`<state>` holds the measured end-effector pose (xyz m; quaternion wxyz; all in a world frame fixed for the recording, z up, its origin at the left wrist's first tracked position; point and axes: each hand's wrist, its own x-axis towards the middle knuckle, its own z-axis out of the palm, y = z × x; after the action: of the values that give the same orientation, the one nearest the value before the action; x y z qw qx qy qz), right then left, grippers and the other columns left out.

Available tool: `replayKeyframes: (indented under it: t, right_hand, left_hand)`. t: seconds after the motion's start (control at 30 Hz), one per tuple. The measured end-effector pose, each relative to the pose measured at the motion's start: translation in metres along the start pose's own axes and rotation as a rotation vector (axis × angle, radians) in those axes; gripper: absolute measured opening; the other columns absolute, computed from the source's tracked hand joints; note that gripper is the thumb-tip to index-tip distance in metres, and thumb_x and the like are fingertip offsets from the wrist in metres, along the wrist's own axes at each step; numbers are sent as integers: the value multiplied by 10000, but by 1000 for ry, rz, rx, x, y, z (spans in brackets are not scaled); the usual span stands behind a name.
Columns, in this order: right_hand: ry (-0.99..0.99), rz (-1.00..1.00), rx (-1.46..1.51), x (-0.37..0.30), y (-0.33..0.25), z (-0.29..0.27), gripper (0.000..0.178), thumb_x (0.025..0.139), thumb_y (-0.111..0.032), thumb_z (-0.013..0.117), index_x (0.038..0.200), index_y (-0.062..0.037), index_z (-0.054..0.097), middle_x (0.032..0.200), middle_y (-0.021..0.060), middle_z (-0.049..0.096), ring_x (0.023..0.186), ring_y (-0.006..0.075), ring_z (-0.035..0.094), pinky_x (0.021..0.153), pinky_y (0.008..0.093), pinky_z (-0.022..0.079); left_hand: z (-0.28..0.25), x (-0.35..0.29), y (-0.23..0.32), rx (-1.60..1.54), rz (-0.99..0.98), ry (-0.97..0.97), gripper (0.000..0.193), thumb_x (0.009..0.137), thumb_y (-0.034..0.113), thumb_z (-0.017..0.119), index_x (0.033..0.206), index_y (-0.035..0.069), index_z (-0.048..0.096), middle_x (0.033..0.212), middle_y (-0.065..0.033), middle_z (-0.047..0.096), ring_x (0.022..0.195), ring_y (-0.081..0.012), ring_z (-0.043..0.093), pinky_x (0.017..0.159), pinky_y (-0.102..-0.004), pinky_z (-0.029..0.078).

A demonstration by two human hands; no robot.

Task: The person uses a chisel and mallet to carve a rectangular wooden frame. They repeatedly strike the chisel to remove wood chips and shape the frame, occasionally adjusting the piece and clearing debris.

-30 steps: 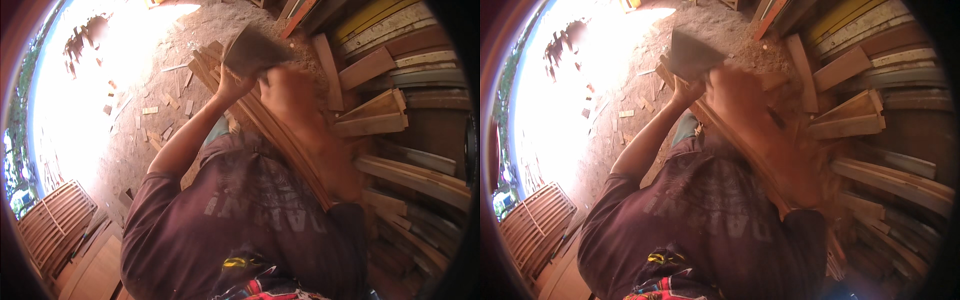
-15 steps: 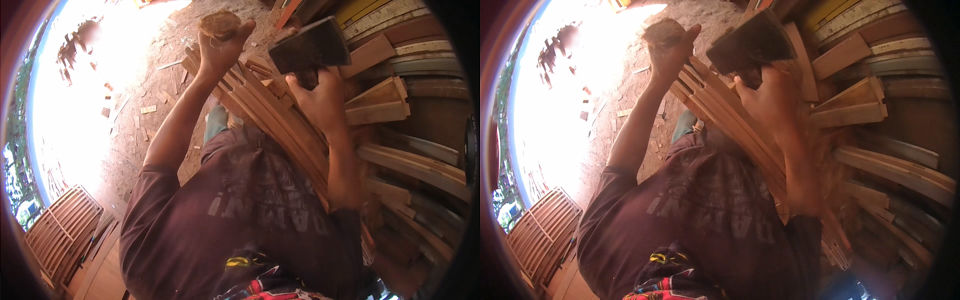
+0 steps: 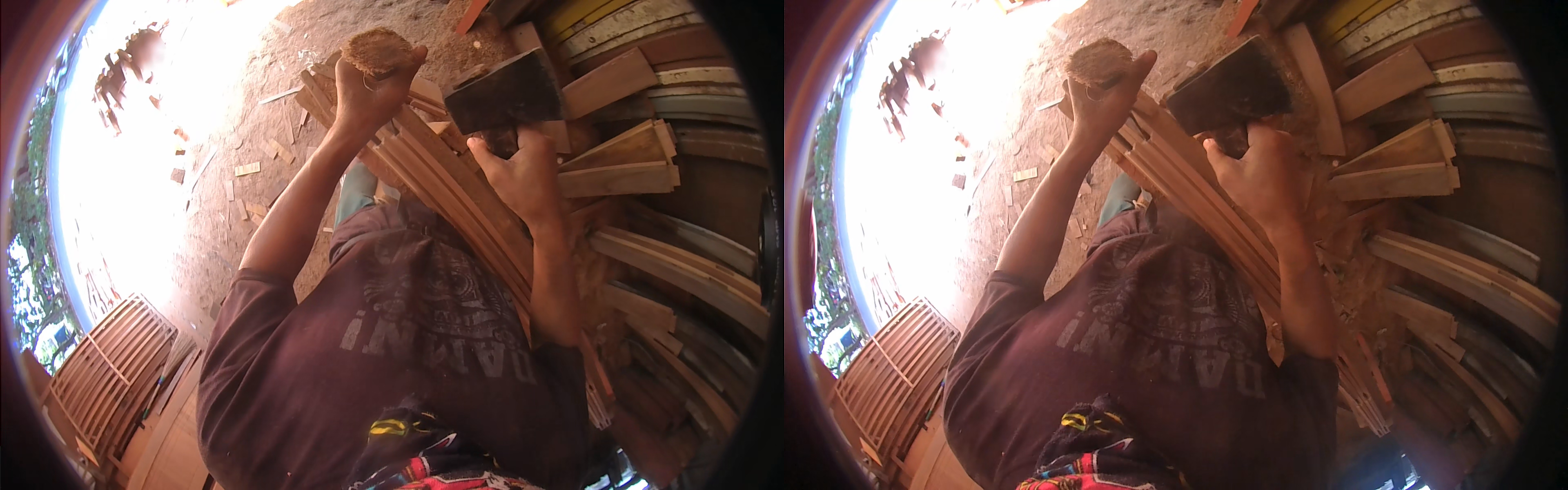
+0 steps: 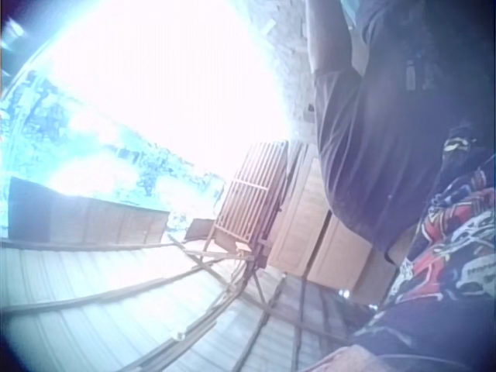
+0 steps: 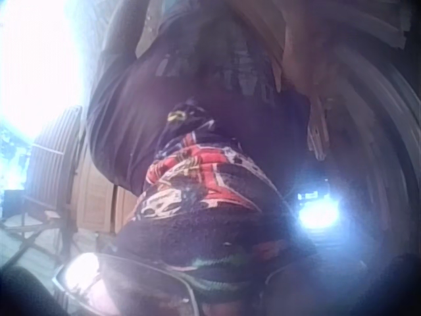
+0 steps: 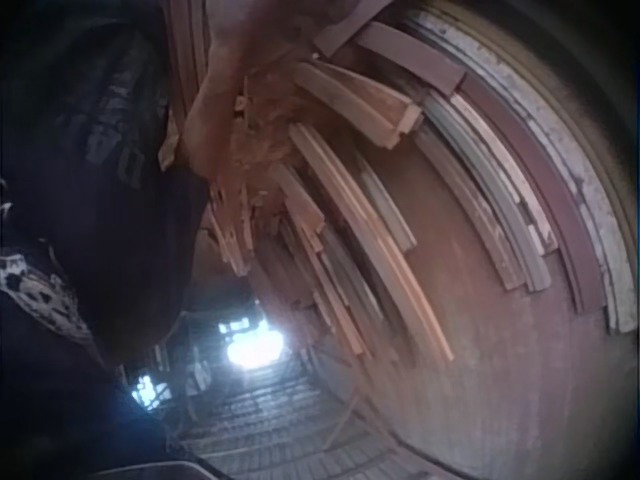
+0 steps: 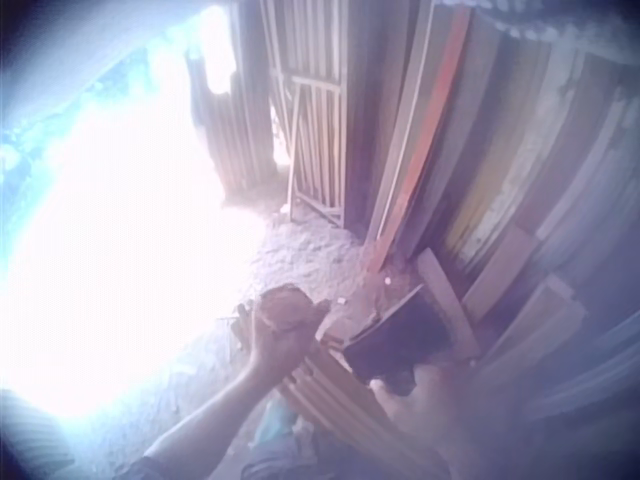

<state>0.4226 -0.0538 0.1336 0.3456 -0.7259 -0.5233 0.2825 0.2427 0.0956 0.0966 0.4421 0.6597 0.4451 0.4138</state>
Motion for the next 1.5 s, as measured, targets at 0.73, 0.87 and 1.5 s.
replayKeyframes:
  t: [0.73,0.87,1.5]
  right_hand:
    - [234,-409,158,25,-63,-22,251,866,-186,835,967,27,750,911,178,766,848,302,767,781,396,596]
    - [161,-397,-257,34,-80,5,261,848,-223,832,880,15,732,806,174,732,734,330,730,746,428,591]
    - [-43,-369,-496,51,-56,25,309,826,-251,826,898,22,700,833,248,714,830,454,709,746,518,577]
  left_hand:
    - [-4,-10,-9,167,14,-37,227,941,214,827,890,27,709,797,-13,737,734,-106,688,670,-317,549]
    - [6,-8,-24,-61,183,48,163,954,153,776,881,32,696,783,-5,725,713,-95,690,637,-309,544]
    - [0,-25,-82,-306,5,-63,173,904,-8,721,1076,8,719,923,-25,742,807,-103,693,687,-291,567]
